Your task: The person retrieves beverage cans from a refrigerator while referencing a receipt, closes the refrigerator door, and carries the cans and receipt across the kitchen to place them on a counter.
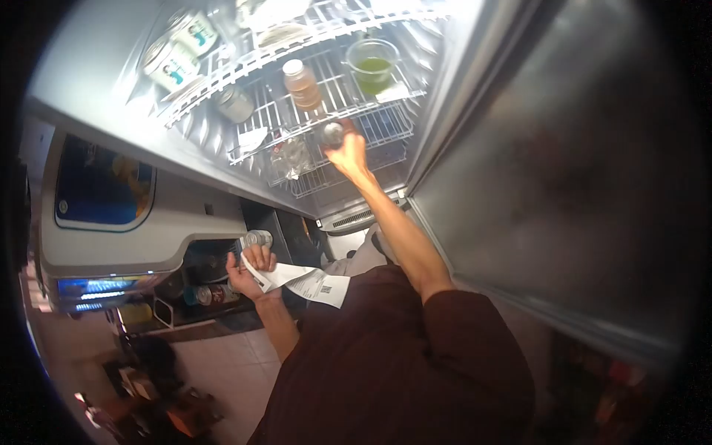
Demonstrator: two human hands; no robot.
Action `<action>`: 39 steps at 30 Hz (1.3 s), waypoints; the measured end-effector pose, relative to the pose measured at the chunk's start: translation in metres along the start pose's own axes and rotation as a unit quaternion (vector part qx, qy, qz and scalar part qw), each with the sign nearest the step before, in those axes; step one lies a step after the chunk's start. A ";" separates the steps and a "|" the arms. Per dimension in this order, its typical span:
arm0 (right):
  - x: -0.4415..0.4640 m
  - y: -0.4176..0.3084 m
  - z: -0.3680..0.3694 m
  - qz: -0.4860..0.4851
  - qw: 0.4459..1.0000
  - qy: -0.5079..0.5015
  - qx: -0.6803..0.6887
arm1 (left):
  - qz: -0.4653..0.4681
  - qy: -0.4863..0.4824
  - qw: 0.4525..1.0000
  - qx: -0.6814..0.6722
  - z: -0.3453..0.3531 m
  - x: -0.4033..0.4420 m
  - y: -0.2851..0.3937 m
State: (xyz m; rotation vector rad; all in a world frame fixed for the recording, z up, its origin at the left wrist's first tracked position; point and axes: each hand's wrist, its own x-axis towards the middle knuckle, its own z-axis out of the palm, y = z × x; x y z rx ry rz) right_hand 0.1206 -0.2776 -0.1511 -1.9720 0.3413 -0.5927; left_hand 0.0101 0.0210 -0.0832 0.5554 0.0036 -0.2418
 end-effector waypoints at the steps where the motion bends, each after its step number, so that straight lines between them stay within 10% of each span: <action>1: -0.011 -0.002 -0.004 -0.025 0.996 0.065 -0.048 | 0.015 -0.016 1.000 0.012 0.000 -0.002 0.006; 8: -0.071 -0.047 -0.072 0.114 0.879 -0.198 0.418 | -0.044 -0.023 0.899 0.435 0.056 0.023 -0.006; 17: -0.072 -0.114 -0.109 0.120 0.889 -0.236 0.374 | -0.159 -0.112 0.911 0.364 0.115 0.018 -0.040; 31: -0.078 -0.155 -0.106 0.236 0.864 -0.233 0.378 | -0.078 -0.092 0.916 0.382 0.113 0.003 -0.041; 34: -0.065 -0.180 -0.119 0.032 0.962 -0.229 0.143 | -0.040 -0.070 0.915 0.396 0.107 0.001 -0.042; 39: -0.040 -0.203 -0.139 -0.104 0.945 -0.308 -0.030 | 0.010 -0.074 0.888 0.453 0.101 -0.004 -0.047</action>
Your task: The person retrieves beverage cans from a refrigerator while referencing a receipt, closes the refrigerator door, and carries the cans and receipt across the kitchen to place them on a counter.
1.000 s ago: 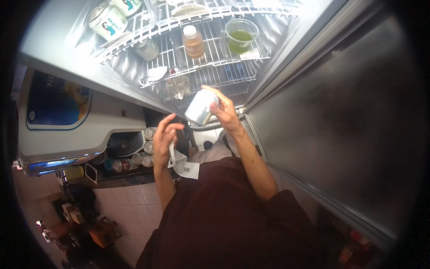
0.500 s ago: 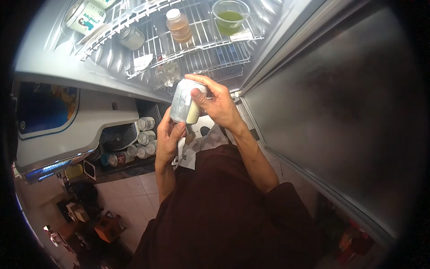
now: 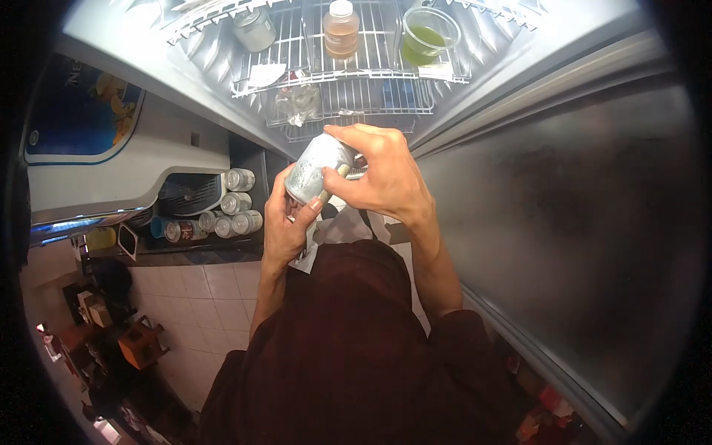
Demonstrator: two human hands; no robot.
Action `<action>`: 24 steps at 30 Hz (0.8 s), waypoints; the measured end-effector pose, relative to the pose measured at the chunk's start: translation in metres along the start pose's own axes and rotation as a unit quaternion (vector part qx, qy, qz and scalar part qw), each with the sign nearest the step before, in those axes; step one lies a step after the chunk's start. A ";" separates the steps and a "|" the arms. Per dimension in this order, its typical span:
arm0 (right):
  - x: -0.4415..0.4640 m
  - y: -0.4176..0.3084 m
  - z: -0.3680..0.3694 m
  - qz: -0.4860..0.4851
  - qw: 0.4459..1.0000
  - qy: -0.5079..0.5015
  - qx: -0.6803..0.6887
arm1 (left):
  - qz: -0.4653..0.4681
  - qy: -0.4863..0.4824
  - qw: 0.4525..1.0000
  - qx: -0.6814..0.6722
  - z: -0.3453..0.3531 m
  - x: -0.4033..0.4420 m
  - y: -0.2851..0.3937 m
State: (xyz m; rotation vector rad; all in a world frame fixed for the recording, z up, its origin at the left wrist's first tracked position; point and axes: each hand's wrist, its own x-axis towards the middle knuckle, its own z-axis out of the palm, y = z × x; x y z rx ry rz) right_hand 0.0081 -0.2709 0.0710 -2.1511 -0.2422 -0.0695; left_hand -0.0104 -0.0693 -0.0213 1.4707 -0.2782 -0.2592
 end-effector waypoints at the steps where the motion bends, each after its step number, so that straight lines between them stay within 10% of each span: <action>1: 0.002 -0.003 -0.003 0.000 1.000 -0.016 -0.013 | -0.004 -0.007 0.999 0.032 -0.003 0.000 0.003; 24: 0.014 0.011 0.012 0.013 0.999 -0.026 -0.022 | 0.026 0.042 0.992 0.118 -0.017 0.007 -0.013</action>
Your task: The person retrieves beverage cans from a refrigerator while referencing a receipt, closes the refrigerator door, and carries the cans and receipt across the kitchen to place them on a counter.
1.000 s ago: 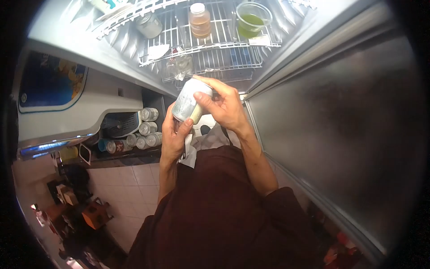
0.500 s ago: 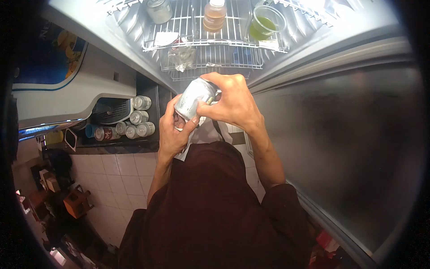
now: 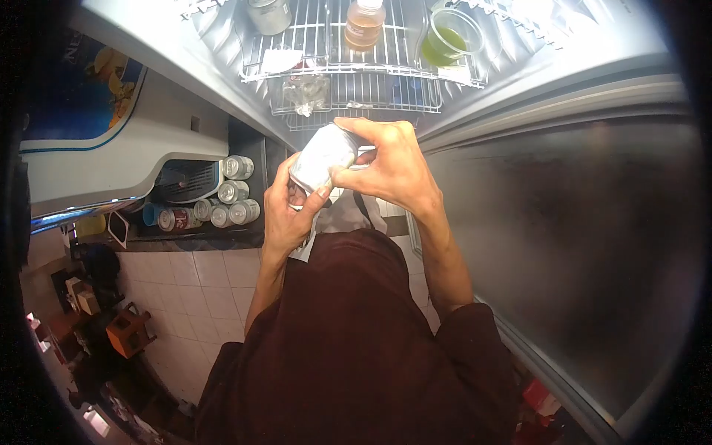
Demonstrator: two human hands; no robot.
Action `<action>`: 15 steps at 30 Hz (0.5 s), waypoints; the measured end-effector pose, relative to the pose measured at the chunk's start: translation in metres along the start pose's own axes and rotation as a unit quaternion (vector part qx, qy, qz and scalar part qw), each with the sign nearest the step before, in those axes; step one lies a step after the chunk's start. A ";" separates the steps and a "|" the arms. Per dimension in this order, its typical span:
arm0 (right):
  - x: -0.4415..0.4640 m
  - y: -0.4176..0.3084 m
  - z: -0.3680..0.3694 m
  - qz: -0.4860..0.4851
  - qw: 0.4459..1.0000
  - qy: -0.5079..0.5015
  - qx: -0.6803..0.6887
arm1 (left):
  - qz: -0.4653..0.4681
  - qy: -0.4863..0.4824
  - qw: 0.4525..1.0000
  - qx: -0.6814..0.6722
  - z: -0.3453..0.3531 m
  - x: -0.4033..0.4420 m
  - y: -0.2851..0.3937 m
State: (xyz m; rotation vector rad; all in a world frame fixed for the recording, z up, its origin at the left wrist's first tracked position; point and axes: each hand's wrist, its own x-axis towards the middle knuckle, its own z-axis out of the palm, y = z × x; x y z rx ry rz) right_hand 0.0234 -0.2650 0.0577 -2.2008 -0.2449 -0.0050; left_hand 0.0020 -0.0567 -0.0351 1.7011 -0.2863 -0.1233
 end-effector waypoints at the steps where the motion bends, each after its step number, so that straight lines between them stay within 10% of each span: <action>1: 0.000 0.000 -0.001 0.003 1.000 -0.006 0.010 | -0.004 -0.003 1.000 -0.009 0.000 0.000 -0.001; 15: -0.005 -0.014 -0.021 -0.112 0.987 -0.112 0.011 | -0.060 -0.071 0.984 -0.152 -0.011 -0.005 0.006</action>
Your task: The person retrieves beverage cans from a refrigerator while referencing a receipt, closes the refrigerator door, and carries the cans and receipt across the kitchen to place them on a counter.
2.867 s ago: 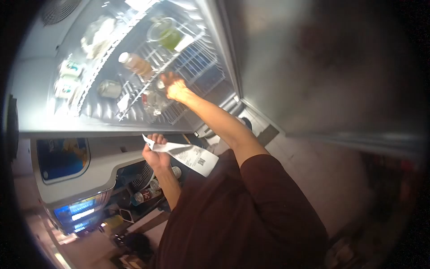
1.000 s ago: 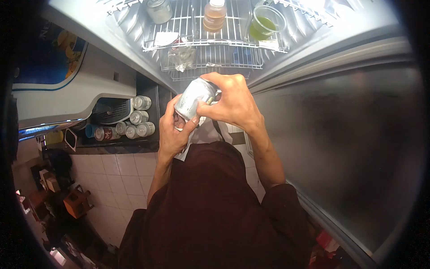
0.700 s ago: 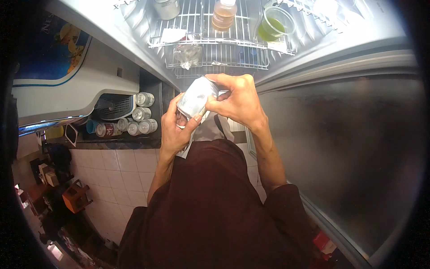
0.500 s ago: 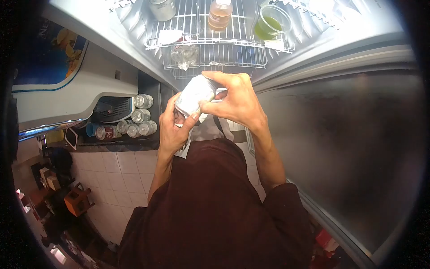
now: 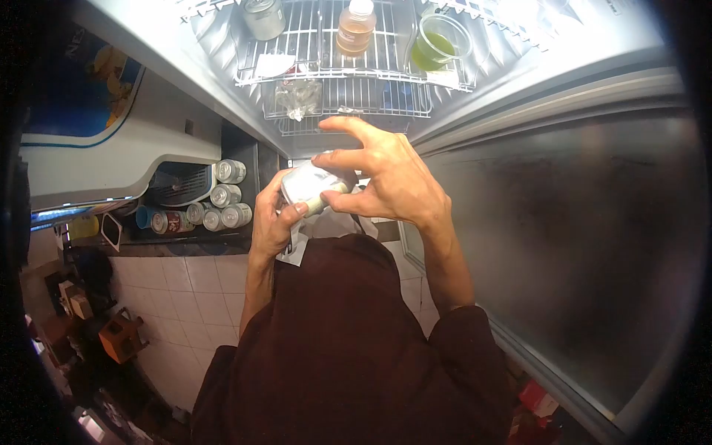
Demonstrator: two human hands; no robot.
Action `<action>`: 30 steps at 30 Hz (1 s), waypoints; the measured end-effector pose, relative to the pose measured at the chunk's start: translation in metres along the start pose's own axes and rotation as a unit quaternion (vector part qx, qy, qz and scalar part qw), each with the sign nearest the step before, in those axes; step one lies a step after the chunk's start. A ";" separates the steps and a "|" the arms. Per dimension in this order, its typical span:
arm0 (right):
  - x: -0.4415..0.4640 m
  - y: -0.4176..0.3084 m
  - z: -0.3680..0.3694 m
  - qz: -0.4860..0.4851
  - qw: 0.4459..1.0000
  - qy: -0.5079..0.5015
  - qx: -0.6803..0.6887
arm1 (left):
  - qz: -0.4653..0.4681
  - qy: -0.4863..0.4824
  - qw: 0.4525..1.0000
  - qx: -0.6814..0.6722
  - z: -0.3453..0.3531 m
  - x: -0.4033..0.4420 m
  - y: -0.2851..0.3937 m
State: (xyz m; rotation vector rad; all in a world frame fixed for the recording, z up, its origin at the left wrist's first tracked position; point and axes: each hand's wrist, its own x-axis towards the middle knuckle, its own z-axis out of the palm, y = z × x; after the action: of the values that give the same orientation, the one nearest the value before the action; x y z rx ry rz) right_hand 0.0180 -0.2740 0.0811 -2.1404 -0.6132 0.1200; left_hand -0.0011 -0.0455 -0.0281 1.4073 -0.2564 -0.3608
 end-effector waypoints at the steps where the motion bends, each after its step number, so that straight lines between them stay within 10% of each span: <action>1: -0.001 -0.001 0.000 -0.002 1.000 -0.009 0.002 | -0.006 -0.006 1.000 0.010 -0.001 -0.002 0.001; 30: 0.006 0.015 0.019 -0.001 0.996 -0.080 0.030 | -0.017 0.007 0.997 0.078 -0.006 -0.017 -0.006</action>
State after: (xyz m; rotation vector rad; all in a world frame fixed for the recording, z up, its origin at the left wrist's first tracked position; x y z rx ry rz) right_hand 0.0234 -0.2640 0.0585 -2.0854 -0.6956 0.3069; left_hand -0.0152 -0.0339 -0.0341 1.5687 -0.2528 -0.3656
